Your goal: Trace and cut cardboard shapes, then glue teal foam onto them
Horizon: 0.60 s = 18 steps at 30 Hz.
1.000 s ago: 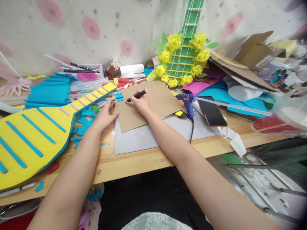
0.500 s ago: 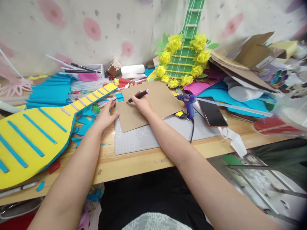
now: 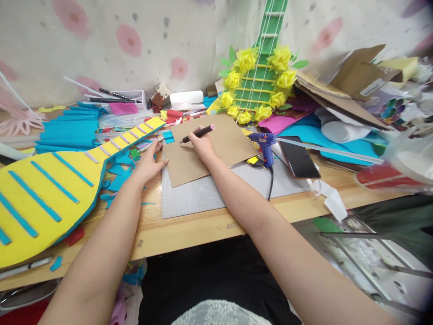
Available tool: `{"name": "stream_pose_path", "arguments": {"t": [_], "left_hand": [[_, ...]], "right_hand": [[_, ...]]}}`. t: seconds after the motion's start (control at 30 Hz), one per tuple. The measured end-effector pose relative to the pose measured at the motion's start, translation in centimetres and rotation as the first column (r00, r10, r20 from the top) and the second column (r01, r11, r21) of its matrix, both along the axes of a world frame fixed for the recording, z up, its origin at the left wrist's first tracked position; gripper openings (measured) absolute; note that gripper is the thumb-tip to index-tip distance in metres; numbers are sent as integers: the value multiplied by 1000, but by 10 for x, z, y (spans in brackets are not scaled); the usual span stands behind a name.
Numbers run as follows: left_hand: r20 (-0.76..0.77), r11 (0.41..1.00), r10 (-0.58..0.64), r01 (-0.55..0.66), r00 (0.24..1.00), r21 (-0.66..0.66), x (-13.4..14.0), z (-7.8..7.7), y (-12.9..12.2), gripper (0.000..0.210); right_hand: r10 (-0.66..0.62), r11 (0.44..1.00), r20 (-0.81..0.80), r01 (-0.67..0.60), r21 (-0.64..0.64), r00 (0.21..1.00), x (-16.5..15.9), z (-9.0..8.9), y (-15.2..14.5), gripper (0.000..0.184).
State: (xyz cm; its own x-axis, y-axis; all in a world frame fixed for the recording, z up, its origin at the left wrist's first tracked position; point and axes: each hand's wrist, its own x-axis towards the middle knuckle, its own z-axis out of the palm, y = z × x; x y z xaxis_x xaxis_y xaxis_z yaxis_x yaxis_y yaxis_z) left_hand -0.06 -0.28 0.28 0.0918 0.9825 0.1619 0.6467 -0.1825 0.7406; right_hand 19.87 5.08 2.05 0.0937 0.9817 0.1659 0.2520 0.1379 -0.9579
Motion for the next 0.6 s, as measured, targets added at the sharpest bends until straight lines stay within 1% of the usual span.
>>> {"name": "stream_pose_path", "arguments": {"t": [0.07, 0.1, 0.17, 0.23, 0.3, 0.4, 0.5, 0.6], "left_hand": [[-7, 1000, 4, -4, 1000, 2, 0, -1, 0, 84], [-10, 1000, 8, -8, 1000, 3, -1, -1, 0, 84], [-23, 1000, 17, -17, 1000, 2, 0, 0, -1, 83], [-40, 1000, 31, -31, 999, 3, 1, 1, -2, 82], [-48, 1000, 30, -30, 998, 10, 1, 2, -2, 81], [-55, 1000, 15, -13, 998, 21, 2, 3, -3, 80], [-66, 1000, 19, -17, 998, 23, 1, 3, -2, 79], [-62, 1000, 27, -27, 998, 3, 1, 4, -2, 80]], "right_hand": [[19, 1000, -51, -20, -12, 998, 3, 1, 2, 13], [50, 999, -69, -51, -17, 996, 6, 2, 4, 13], [165, 986, -73, -167, -25, 984, 12, 3, 8, 16], [297, 954, -46, -298, -34, 954, 20, 5, 12, 20], [375, 926, -22, -375, -34, 927, 26, 6, 16, 24], [405, 914, -19, -405, -4, 914, 31, 4, 22, 26], [392, 920, -1, -392, 25, 920, 28, 1, 26, 27], [396, 918, 29, -396, 23, 918, 26, 0, 25, 27]]}}
